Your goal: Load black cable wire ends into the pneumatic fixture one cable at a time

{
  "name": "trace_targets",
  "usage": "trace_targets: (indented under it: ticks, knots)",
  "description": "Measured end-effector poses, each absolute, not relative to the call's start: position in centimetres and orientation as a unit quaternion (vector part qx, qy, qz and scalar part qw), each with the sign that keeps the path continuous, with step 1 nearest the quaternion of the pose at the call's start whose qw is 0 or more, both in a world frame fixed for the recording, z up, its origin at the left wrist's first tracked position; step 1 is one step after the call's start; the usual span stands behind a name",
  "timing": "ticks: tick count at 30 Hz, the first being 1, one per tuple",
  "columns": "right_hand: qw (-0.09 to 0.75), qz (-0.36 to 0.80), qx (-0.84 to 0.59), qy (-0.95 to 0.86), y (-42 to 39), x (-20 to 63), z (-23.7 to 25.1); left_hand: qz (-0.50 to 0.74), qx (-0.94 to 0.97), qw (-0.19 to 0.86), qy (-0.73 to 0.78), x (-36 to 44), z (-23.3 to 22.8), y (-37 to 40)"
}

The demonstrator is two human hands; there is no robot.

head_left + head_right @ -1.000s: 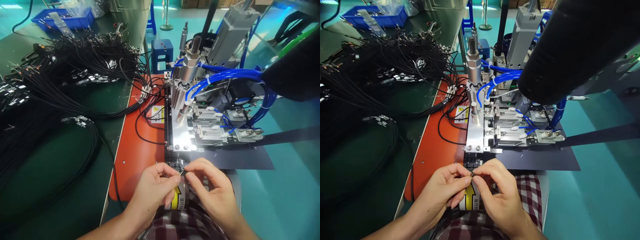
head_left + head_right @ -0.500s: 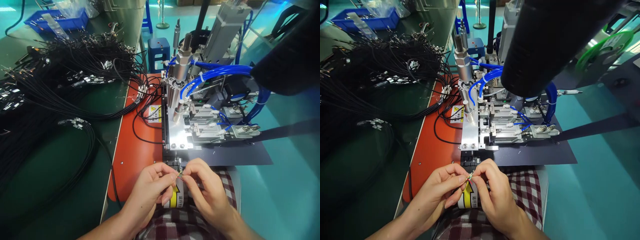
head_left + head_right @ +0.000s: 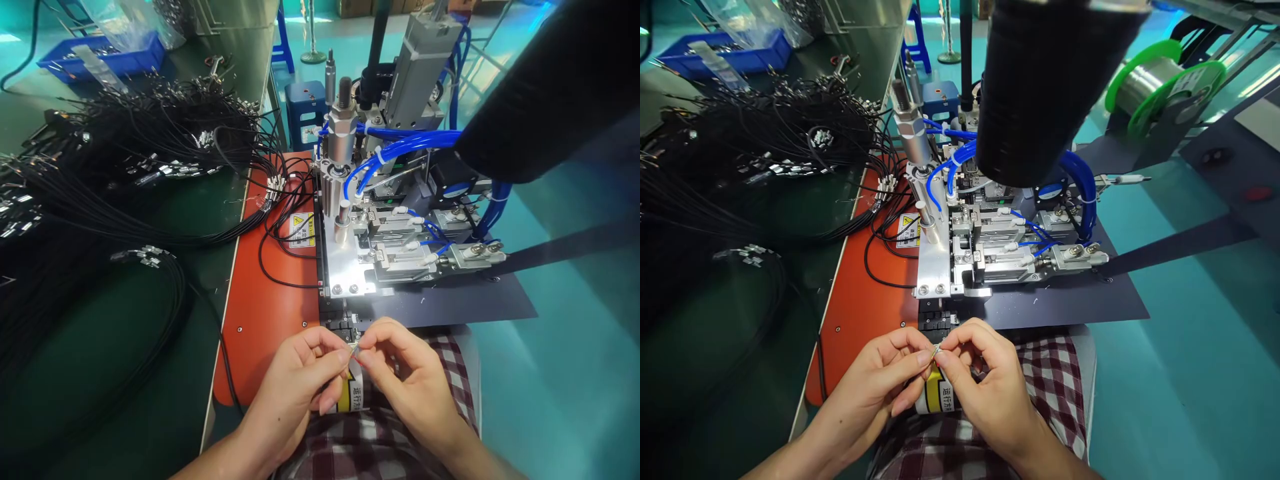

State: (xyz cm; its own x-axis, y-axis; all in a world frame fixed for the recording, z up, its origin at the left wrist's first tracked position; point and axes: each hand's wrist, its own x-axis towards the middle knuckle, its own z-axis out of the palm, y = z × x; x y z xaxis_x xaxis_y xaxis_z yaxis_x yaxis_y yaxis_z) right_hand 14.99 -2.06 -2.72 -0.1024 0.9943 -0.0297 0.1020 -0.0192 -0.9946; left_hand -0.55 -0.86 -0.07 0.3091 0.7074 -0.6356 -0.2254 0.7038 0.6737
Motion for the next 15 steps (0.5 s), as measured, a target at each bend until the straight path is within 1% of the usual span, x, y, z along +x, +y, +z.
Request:
trace_targets:
  ticks: [4, 8, 15]
  knots:
    - [0.418, 0.511, -0.515, -0.547, -1.90, 15.01, -2.41, 0.298, 0.256, 0.767, 0.508, -0.42, -0.11, -1.02]
    - [0.392, 0.539, -0.527, -0.527, -1.88, 15.01, -2.02, 0.297, 0.260, 0.766, 0.507, -0.33, -0.08, -1.25]
    - [0.378, 0.672, -0.489, -0.408, -2.40, 14.96, -2.18, 0.311, 0.221, 0.788, 0.483, -0.38, 0.83, -0.92]
